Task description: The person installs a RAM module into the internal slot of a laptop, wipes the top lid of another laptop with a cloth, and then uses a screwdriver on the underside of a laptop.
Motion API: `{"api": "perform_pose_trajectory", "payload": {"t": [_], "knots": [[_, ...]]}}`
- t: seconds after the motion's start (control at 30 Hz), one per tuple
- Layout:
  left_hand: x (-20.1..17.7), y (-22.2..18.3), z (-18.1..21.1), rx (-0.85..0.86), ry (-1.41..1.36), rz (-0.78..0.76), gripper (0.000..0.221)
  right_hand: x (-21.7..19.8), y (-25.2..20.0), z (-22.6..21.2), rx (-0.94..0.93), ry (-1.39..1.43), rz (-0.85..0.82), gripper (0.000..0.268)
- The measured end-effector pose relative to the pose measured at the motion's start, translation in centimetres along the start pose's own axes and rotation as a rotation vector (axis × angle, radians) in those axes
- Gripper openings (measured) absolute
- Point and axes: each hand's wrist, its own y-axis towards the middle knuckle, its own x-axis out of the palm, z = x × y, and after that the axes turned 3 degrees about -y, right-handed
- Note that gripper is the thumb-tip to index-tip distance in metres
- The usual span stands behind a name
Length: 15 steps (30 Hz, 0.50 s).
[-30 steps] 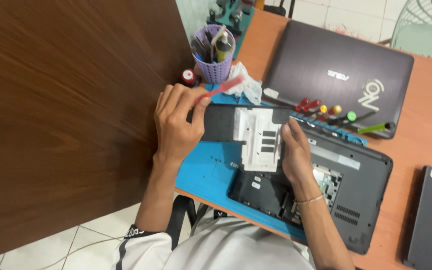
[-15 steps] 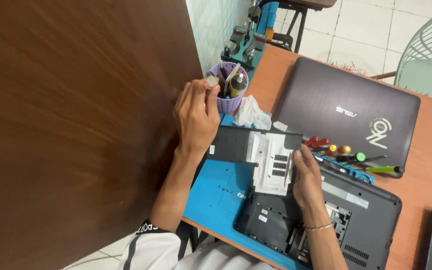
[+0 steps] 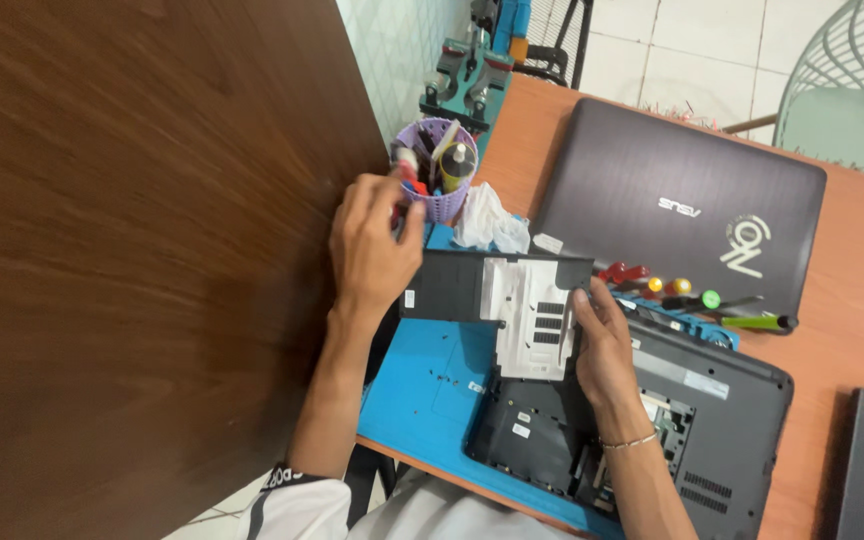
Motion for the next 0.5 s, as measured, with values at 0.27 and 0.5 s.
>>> {"api": "perform_pose_trajectory", "payload": {"t": [0.27, 0.5], "knots": [[-2.5, -6.3, 1.4, -0.35, -0.412, -0.291, 0.031, -2.2, -2.4, 0.3, -0.151, -0.002, 0.025, 0.038], [0.2, -10.5, 5.9, -0.35, -0.703, -0.23, 0.033, -4.8, -6.9, -0.4, -0.478, -0.069, -0.004, 0.067]]}}
